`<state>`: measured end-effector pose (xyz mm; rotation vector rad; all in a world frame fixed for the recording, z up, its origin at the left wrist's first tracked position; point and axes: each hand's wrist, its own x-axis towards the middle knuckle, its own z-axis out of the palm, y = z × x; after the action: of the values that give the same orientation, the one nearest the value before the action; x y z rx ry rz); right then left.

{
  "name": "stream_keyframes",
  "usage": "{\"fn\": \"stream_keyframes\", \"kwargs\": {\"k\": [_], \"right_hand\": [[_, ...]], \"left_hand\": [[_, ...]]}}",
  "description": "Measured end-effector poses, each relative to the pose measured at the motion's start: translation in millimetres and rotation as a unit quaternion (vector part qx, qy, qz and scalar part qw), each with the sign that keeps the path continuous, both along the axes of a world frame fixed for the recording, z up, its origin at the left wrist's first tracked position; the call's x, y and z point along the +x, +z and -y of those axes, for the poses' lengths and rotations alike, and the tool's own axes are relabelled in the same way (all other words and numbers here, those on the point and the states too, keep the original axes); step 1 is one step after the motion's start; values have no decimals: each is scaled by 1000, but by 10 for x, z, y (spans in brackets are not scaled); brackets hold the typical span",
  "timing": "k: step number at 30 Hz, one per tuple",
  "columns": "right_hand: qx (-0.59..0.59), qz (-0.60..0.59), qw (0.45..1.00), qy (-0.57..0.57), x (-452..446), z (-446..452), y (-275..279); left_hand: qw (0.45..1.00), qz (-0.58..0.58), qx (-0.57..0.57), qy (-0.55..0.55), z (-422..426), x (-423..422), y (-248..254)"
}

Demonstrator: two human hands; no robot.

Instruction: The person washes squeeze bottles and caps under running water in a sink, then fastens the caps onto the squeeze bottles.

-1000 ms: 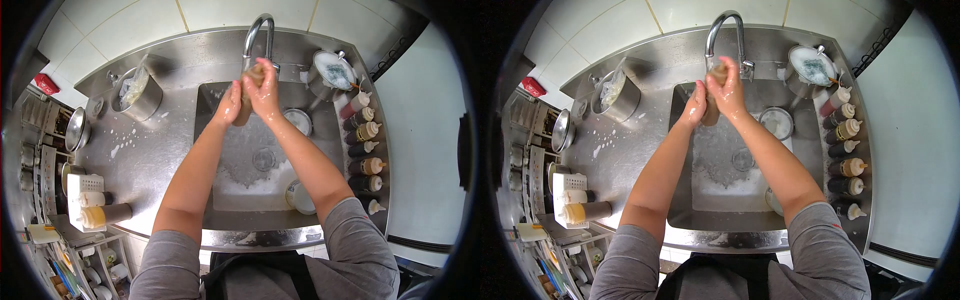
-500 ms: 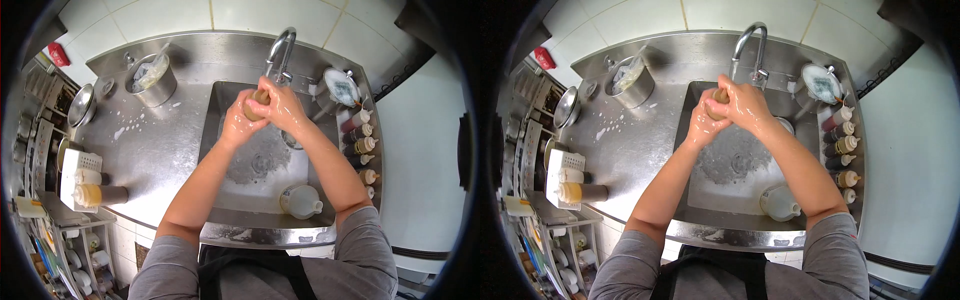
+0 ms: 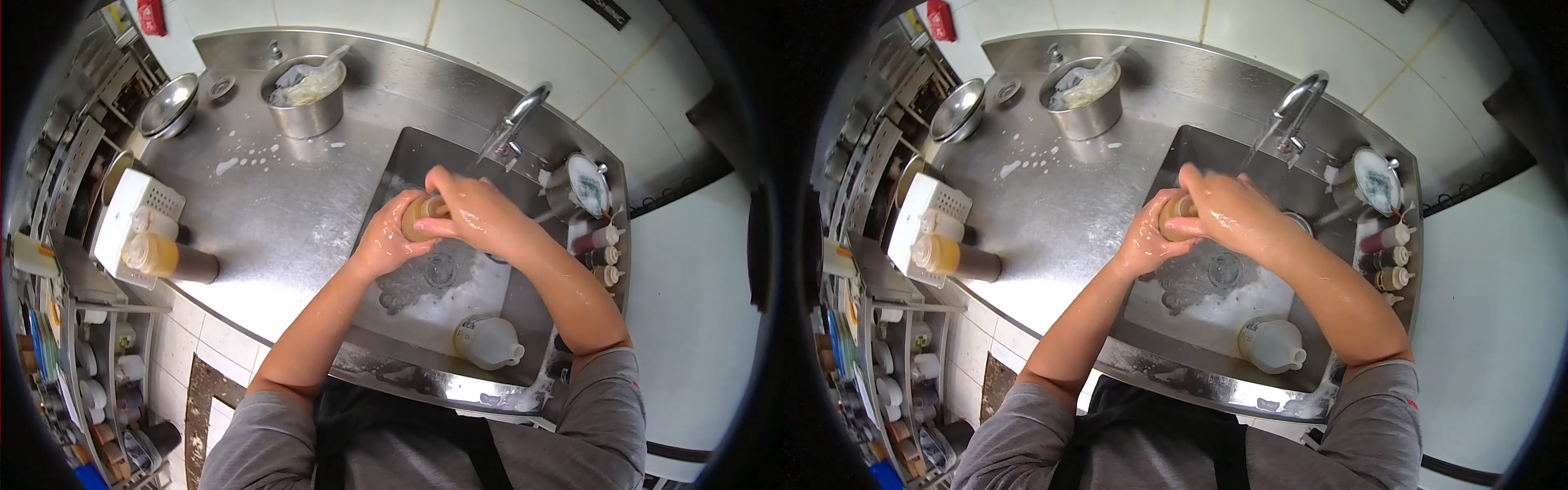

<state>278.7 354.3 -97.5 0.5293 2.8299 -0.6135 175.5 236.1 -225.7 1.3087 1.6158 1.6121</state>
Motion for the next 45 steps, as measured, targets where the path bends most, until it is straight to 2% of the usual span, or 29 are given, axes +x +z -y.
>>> {"fn": "stream_keyframes", "kwargs": {"k": [1,3,4,6,7,9,11,13,14,16,20,22,23,25,28,31,32,33,34,36,39,42,45], "right_hand": [[-1,3,1000,8,-19,42,7],[10,-112,981,156,-7,143,8],[7,-109,980,168,-5,183,71],[-18,-245,942,228,13,210,222],[-21,-244,940,236,17,165,140],[-248,-303,919,51,18,-26,-297],[-382,-394,835,-39,-101,-415,-1093],[-426,-495,723,-226,-225,-800,-1938],[-423,-493,724,-232,-216,-900,-2200],[-448,-498,628,-395,-189,-1050,-2566],[-430,-491,645,-398,-169,-1114,-2926],[-345,-470,714,-387,-131,-1129,-2961],[-348,-467,716,-386,-115,-1128,-2965],[-290,-432,769,-373,-78,-1122,-2935],[-253,-400,795,-378,-79,-1080,-2819],[-315,-387,800,-334,-124,-1175,-2862],[-293,-388,803,-344,-142,-1171,-2821],[-267,-389,807,-355,-153,-1176,-2783],[-272,-388,809,-348,-148,-1218,-2789],[-351,-371,799,-318,-117,-1298,-2823],[-295,-398,796,-348,-105,-1262,-2804],[-302,-369,806,-349,-30,-1287,-2743],[-317,-378,797,-348,-3,-1356,-2791]], "left_hand": [[1000,-14,-18,16,56,-15,-16],[999,-1,-26,36,216,-86,-73],[998,9,-34,48,308,-134,-107],[996,6,-18,85,469,-230,-172],[994,0,0,109,547,-285,-210],[992,35,-1,118,753,-420,-293],[982,2,11,187,995,-529,-324],[976,15,11,219,1269,-642,-380],[973,30,28,227,1397,-712,-441],[960,-10,23,279,1663,-835,-507],[935,21,-19,354,2090,-938,-488],[928,40,-28,370,2206,-960,-488],[926,41,-30,374,2236,-955,-496],[927,0,-40,374,2256,-927,-488],[919,-69,-9,388,2272,-923,-410],[888,-145,-32,436,2206,-948,-210],[880,-152,-45,447,2186,-968,-132],[868,-209,-73,444,2186,-965,-33],[867,-196,-85,451,2170,-949,11],[864,-183,-95,459,2170,-918,55],[861,-205,-128,447,2187,-882,69],[856,-233,-139,441,2190,-875,29],[884,-204,-76,413,2200,-893,-76]]}}
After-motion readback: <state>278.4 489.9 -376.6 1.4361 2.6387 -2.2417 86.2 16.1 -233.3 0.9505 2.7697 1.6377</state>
